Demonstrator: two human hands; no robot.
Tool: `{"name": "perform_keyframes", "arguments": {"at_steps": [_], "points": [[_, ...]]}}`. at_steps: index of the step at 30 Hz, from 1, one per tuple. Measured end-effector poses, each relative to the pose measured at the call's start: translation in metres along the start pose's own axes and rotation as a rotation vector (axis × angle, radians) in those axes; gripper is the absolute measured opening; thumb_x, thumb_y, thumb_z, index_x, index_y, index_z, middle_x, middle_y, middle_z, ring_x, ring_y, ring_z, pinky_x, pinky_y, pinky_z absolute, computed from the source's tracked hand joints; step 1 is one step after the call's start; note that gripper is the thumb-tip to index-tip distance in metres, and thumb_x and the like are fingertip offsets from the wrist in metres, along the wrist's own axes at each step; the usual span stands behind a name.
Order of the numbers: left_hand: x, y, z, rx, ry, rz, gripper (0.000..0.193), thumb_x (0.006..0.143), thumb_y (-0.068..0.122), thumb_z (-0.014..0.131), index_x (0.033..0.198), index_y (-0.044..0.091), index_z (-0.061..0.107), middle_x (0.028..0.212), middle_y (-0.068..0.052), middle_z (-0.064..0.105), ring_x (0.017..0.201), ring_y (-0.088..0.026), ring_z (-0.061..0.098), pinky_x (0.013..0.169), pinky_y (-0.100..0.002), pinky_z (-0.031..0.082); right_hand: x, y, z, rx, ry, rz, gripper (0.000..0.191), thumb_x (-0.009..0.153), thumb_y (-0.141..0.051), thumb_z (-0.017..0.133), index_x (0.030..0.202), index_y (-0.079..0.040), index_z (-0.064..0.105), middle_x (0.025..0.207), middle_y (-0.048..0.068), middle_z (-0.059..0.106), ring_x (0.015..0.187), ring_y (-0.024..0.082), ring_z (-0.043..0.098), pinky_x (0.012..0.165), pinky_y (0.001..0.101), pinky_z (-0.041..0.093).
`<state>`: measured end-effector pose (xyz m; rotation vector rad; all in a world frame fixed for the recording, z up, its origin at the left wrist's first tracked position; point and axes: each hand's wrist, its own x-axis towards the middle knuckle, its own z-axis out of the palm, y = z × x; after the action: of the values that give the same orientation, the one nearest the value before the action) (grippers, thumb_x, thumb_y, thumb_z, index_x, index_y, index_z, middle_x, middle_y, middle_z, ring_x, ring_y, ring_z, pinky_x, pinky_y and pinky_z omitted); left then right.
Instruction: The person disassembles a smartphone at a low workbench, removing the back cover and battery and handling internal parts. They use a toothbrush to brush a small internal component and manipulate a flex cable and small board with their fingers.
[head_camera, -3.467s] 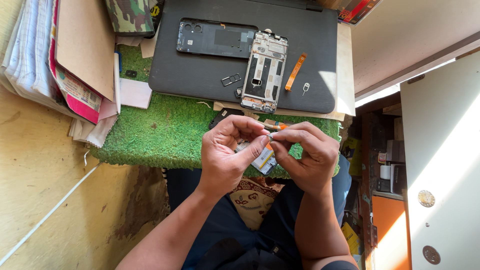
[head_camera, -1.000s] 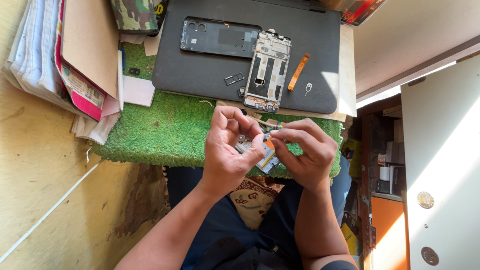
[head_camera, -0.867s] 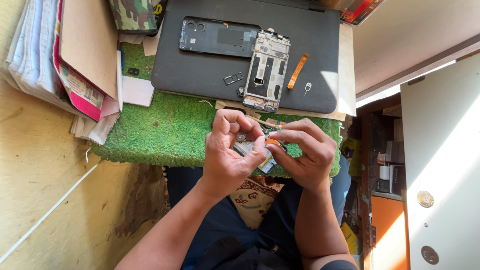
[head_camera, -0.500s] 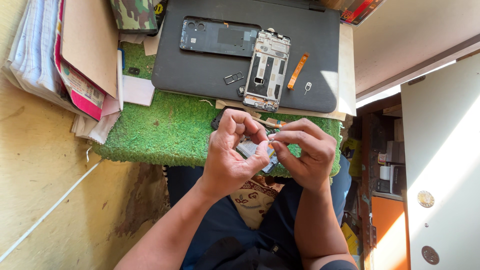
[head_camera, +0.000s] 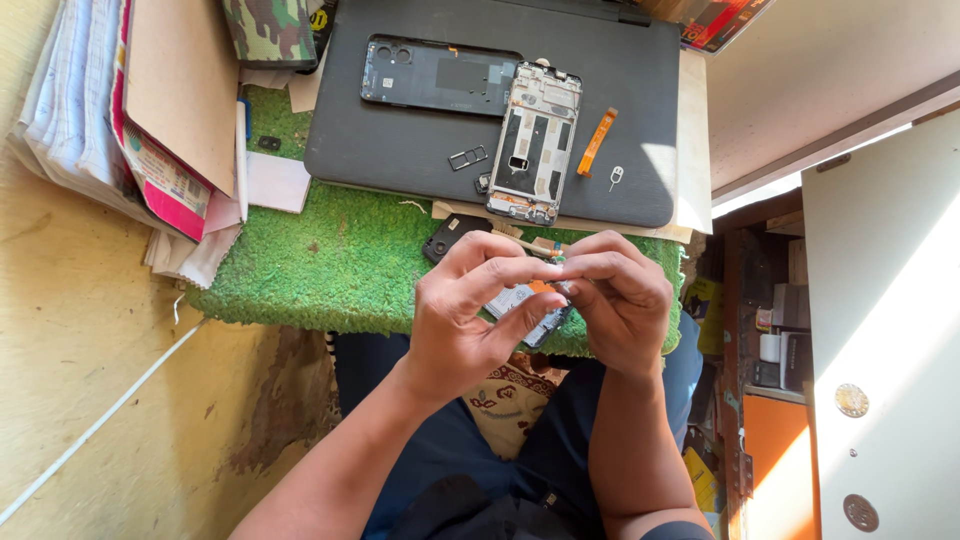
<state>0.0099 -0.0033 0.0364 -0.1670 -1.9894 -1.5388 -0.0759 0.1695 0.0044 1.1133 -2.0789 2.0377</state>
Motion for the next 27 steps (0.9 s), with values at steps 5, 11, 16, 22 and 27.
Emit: {"name": "perform_keyframes", "arguments": {"at_steps": [5,11,16,22,27], "points": [[-0.002,0.000,0.001,0.021,0.018,0.028,0.026,0.087,0.011,0.088,0.110,0.015,0.076,0.098,-0.004,0.067,0.086,-0.016,0.068,0.075,-0.029,0.056,-0.003,0.005,0.002,0.018,0.006,-0.032,0.009,0.095,-0.003,0.076,0.102,0.001,0.073,0.100,0.010,0.068,0.082,0.012,0.064,0.072,0.0208,0.051],[-0.001,0.000,0.002,0.035,0.033,0.072,0.024,0.086,0.010,0.088,0.107,0.013,0.076,0.096,-0.004,0.069,0.088,-0.018,0.068,0.077,-0.030,0.057,-0.002,0.007,0.004,0.017,0.034,-0.046,0.011,0.095,-0.006,0.077,0.102,0.001,0.073,0.100,0.010,0.069,0.083,0.011,0.066,0.073,0.0204,0.052],[-0.002,-0.002,0.002,0.037,0.035,0.065,0.021,0.085,0.009,0.087,0.103,0.010,0.076,0.094,-0.005,0.072,0.087,-0.018,0.070,0.077,-0.030,0.058,-0.002,0.006,0.005,-0.004,0.069,-0.064,0.015,0.091,-0.007,0.080,0.103,0.000,0.074,0.099,0.009,0.069,0.076,0.007,0.061,0.064,0.0166,0.044],[-0.001,-0.009,0.001,-0.123,0.008,-0.030,0.017,0.087,0.003,0.084,0.102,0.008,0.078,0.094,-0.005,0.072,0.086,-0.015,0.072,0.078,-0.027,0.060,-0.004,0.001,0.002,-0.019,0.092,-0.074,0.019,0.089,-0.002,0.084,0.105,0.000,0.074,0.101,0.009,0.069,0.077,0.006,0.060,0.061,0.0154,0.040],[-0.002,-0.015,-0.003,-0.259,0.014,-0.148,0.017,0.086,0.000,0.083,0.102,0.005,0.078,0.095,-0.006,0.073,0.088,-0.013,0.072,0.080,-0.026,0.059,-0.004,0.000,-0.002,-0.038,0.108,-0.075,0.019,0.088,0.001,0.083,0.105,0.000,0.075,0.101,0.010,0.070,0.073,0.005,0.060,0.058,0.0154,0.041]]}}
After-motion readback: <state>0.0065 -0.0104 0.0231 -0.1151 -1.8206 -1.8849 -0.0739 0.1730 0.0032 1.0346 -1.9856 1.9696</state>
